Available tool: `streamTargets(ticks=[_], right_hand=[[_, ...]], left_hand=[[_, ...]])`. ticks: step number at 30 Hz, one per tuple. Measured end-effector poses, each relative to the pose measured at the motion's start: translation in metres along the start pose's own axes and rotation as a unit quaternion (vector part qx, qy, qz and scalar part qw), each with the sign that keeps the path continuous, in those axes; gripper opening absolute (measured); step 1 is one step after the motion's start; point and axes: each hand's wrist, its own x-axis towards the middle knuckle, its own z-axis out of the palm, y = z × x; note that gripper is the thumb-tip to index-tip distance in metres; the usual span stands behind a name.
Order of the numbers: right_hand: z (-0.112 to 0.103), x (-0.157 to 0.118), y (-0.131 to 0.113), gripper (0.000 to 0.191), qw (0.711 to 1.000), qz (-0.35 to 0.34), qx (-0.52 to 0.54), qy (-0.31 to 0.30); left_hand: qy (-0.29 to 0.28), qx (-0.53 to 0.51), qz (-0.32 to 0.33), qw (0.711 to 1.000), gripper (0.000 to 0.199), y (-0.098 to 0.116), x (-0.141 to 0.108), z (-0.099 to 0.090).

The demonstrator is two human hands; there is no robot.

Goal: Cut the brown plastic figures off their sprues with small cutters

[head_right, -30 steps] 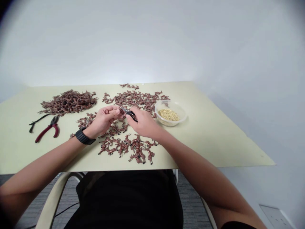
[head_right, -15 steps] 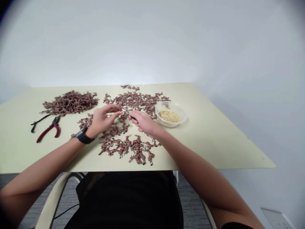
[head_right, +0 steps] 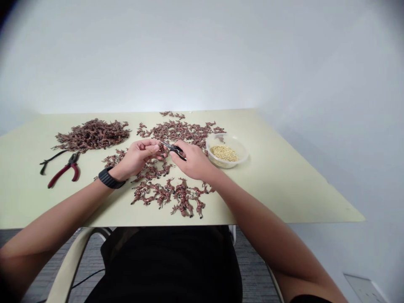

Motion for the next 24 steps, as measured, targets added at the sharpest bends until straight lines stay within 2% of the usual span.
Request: streamTargets(ticks=[24], right_hand=[[-0.0013, -0.0002, 0.0046, 0.025, 1.000, -0.013, -0.020, -0.008]], left_hand=[[-0.006, -0.014, -0.014, 1.000, 0.031, 0.0019, -0.0008, -0.0004]])
